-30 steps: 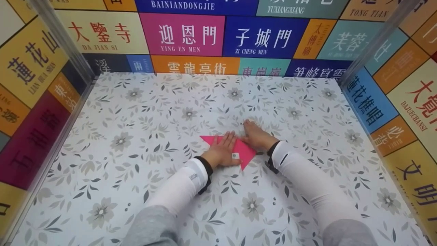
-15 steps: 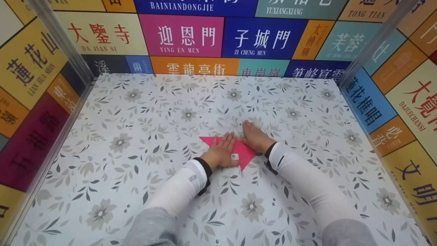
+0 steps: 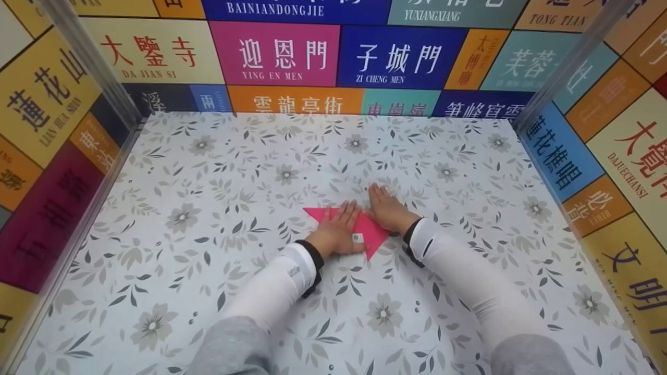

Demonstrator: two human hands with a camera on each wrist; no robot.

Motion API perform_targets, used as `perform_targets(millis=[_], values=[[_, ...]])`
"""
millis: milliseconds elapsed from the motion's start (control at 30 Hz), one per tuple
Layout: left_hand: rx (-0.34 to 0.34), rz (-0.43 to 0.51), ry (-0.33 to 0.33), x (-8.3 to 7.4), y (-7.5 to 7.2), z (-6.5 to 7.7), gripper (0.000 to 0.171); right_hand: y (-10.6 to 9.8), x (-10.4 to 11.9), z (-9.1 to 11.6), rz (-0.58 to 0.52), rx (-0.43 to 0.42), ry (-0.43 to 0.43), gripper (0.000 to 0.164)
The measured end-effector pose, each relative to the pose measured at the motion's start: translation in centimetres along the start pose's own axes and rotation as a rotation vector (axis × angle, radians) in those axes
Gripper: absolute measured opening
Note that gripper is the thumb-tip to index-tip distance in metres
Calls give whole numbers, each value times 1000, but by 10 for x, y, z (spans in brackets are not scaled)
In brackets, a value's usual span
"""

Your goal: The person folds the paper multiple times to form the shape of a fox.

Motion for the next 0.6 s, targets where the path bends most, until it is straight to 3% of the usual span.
perform_targets(millis=[600], values=[[-10, -18, -8, 0, 0, 1, 99, 2, -3, 11, -30, -10, -89, 67]])
Point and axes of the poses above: each hand's wrist, its own z-axis away from the middle knuckle, its own y-axis out of the palm, x = y × z, the point moved 4 cm from there along -z, towards the middle knuckle, and after that the axes turned 6 degrees about -y, right-handed, at the moved point
